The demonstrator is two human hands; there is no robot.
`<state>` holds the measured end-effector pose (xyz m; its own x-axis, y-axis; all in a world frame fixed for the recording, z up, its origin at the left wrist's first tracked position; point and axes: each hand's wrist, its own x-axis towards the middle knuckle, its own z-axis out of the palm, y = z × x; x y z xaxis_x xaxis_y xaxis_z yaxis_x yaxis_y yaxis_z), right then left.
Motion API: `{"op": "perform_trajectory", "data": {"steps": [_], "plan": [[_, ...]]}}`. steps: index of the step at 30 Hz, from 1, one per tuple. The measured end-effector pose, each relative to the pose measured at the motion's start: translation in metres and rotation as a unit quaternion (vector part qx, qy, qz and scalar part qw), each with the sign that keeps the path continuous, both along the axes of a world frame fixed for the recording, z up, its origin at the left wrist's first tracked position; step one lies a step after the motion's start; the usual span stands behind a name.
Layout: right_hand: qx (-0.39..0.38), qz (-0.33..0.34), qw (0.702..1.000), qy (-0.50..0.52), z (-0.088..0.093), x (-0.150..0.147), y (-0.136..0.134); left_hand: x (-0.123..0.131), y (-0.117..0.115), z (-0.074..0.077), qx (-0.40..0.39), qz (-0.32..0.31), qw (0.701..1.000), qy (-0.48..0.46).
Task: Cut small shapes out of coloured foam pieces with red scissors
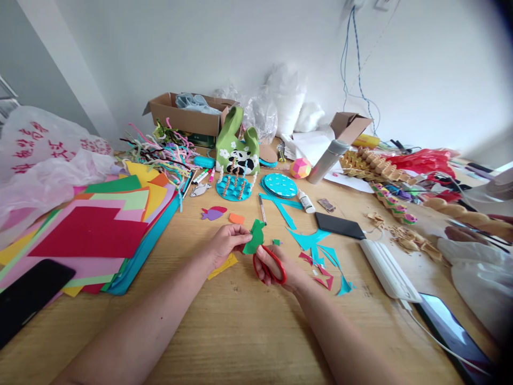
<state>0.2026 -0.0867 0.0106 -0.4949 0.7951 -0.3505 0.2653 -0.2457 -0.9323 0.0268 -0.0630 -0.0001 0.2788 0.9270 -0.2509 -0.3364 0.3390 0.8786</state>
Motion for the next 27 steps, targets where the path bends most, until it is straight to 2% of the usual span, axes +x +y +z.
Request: {"op": "perform_trajectory", "data": {"steps": [11, 17, 27], "plan": [[0.002, -0.005, 1.0, 0.008, 0.0002, 0.0005, 0.0011, 0.0025, 0.0006, -0.0038, 0.003, 0.006, 1.0, 0.0], [-0.004, 0.005, 1.0, 0.02, 0.0007, 0.0014, 0.002, 0.0033, -0.0014, -0.0002, -0.021, 0.003, 0.999, -0.026], [0.013, 0.008, 1.0, 0.006, 0.0015, 0.0007, 0.0025, 0.0065, -0.0032, 0.0031, -0.01, 0.014, 0.999, -0.032]]}}
